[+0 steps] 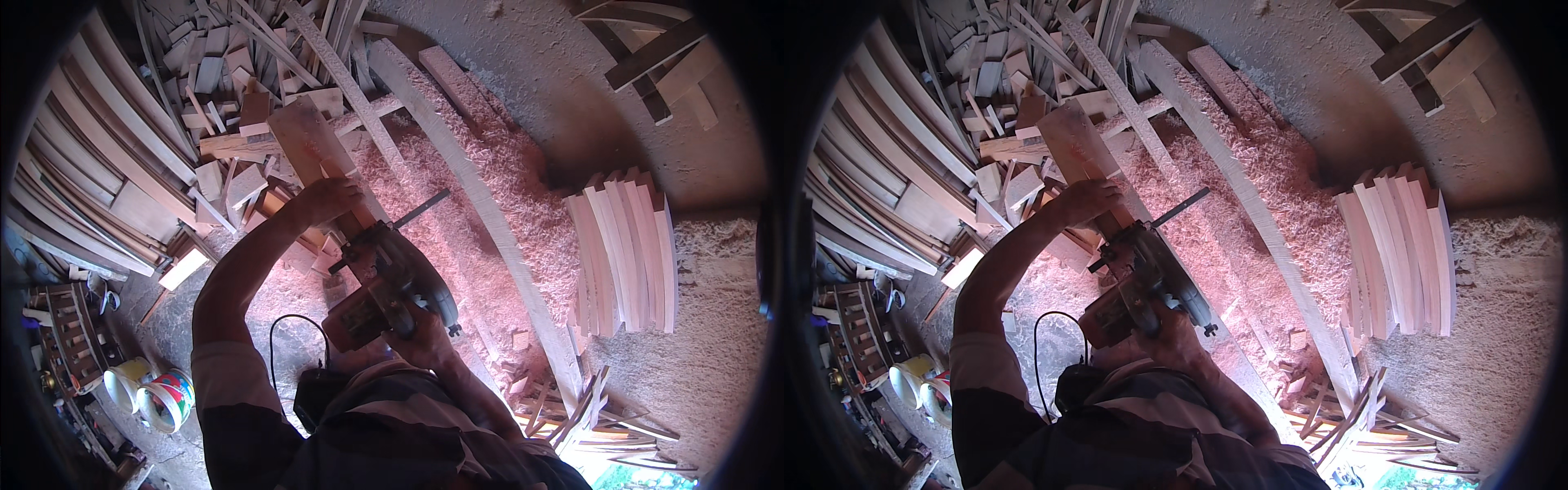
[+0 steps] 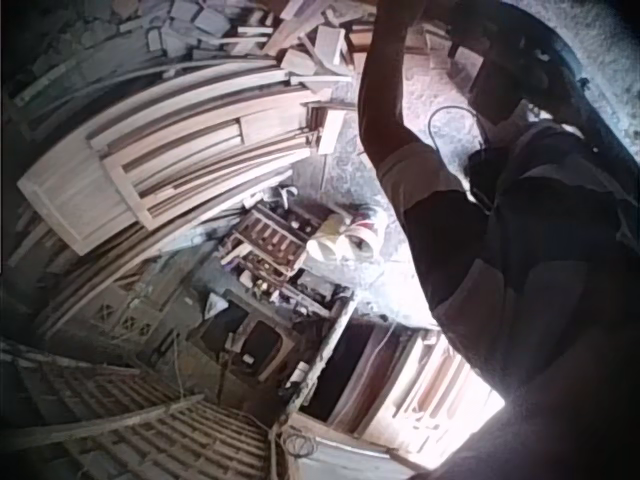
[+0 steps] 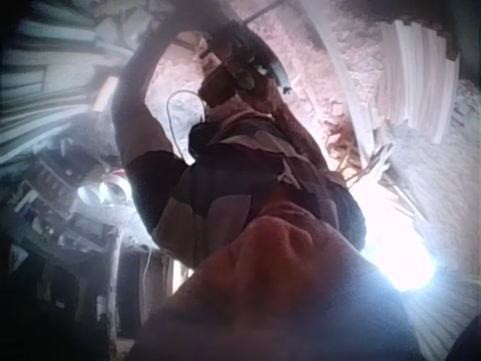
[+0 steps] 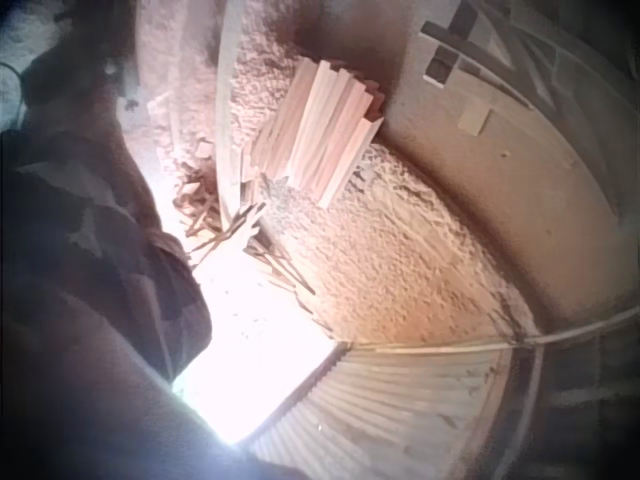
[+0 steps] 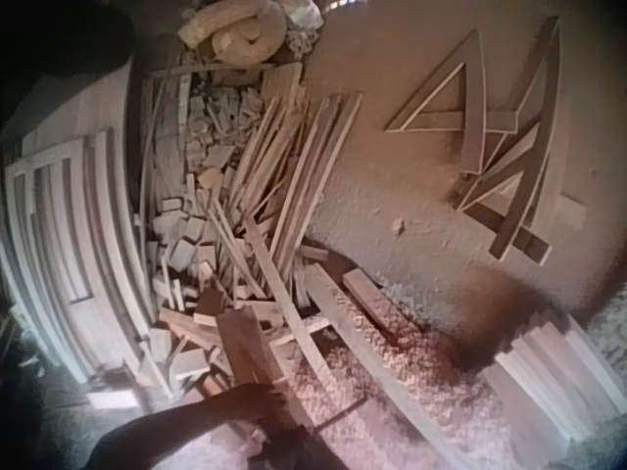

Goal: The person uses a circular saw to cut a long plank of wood into shorter pieces. After each cut, the person stacks the cut pieces on a nearby pile.

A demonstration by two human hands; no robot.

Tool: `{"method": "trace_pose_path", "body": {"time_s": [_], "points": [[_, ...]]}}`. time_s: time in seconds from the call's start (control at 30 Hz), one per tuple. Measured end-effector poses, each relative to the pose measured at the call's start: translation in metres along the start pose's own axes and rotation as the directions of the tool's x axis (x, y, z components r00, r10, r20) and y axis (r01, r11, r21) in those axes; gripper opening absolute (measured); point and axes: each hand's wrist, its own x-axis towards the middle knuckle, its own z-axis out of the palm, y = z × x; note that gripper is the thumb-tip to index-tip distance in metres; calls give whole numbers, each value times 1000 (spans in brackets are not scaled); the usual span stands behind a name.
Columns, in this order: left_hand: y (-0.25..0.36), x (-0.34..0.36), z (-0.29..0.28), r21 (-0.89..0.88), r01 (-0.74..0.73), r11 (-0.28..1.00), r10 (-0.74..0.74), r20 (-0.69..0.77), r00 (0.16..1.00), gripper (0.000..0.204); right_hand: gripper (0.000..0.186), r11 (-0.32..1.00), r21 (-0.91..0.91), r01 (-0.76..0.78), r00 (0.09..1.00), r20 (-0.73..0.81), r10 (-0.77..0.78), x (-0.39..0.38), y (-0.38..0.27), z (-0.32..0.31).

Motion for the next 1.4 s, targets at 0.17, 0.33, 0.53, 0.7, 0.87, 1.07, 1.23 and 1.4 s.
{"method": "trace_pose_path", "body": {"time_s": [0.17, 0.33, 0.53, 0.7, 0.87, 1.07, 1.23, 1.4], "points": [[-16, -5, 2, -64, 74, 995, -70, 50, 996, 81, 73, 999, -32, 34, 999, -20, -35, 19, -10, 5], [-29, -5, -2, 25, 38, 999, -40, 95, 995, 83, 71, 998, -31, 60, 996, -58, -62, 33, -16, 9], [-44, -9, -13, 41, 66, 997, -64, -55, 996, 46, 58, 998, -2, 59, 997, -54, -59, 48, -30, 10], [-53, -13, -22, 4, 113, 994, -113, -2, 994, 60, 65, 999, -18, 44, 998, -49, -44, 62, -38, 12], [-37, -36, -35, -114, 392, 913, -405, -133, 904, 75, 69, 999, -30, 17, 999, -34, -18, 77, -46, 12], [68, -102, -24, -889, 456, 28, -976, 75, 206, 55, 62, 996, -23, 86, 995, -47, -87, 94, -54, 14], [177, -122, -44, -852, 25, -523, -839, 519, 160, 46, 66, 997, -12, 80, 996, -34, -81, 111, -59, 17], [188, -79, -59, -724, -508, -467, -874, 466, 139, 38, 62, 998, -11, 61, 998, -16, -62, 125, -68, 17]]}}
